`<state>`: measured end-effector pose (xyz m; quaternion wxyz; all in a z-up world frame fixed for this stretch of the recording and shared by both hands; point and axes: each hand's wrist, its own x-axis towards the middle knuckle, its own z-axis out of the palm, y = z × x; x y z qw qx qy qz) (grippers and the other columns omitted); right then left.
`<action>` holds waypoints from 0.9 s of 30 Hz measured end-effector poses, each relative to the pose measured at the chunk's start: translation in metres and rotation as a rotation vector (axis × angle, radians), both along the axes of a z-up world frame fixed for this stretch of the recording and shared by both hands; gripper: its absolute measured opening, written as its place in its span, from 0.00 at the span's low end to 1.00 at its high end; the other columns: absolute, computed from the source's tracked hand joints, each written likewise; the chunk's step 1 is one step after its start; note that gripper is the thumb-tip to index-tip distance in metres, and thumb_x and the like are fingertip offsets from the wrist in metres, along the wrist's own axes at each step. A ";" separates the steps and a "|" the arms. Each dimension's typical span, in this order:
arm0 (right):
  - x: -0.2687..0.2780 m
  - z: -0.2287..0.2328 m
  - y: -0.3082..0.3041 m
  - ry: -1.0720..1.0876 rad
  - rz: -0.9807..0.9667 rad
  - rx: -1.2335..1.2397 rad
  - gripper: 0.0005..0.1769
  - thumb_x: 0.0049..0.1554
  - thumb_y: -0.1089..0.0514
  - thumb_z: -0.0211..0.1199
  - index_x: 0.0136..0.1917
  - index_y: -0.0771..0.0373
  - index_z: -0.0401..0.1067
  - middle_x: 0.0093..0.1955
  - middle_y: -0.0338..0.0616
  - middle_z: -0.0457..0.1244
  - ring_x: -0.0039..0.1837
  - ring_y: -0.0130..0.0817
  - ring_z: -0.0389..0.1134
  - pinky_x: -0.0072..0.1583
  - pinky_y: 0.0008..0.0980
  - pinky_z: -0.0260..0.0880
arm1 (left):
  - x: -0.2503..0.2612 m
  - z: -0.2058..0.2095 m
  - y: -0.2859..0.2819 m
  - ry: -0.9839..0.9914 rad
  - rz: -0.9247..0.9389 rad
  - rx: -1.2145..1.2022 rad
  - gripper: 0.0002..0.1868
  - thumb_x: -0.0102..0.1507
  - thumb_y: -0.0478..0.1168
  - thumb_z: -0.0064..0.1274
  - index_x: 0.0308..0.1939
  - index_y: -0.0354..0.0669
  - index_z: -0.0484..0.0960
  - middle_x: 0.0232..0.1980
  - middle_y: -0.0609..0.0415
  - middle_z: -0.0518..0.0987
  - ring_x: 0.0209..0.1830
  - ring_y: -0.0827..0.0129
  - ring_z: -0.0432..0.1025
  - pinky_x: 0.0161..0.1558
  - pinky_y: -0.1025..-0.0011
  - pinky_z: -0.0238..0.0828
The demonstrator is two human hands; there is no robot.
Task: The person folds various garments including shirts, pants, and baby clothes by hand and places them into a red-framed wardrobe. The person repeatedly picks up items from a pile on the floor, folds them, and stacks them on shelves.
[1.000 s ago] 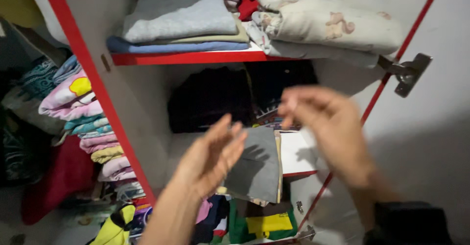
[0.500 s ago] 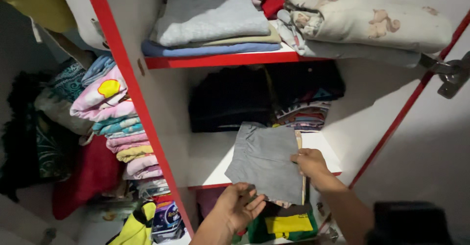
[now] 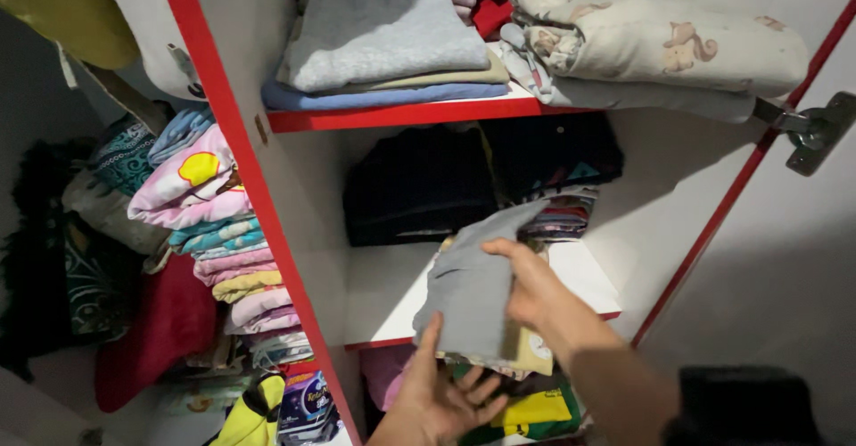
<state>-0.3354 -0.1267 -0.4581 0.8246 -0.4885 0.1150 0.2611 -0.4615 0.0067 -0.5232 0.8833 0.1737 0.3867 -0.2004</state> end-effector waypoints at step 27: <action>0.045 0.000 -0.037 -0.037 0.016 0.494 0.25 0.64 0.56 0.51 0.71 0.71 0.62 0.71 0.58 0.62 0.72 0.49 0.63 0.73 0.50 0.60 | 0.051 0.072 0.110 -0.591 0.023 0.173 0.26 0.58 0.44 0.50 0.57 0.34 0.78 0.52 0.40 0.83 0.51 0.49 0.78 0.54 0.51 0.76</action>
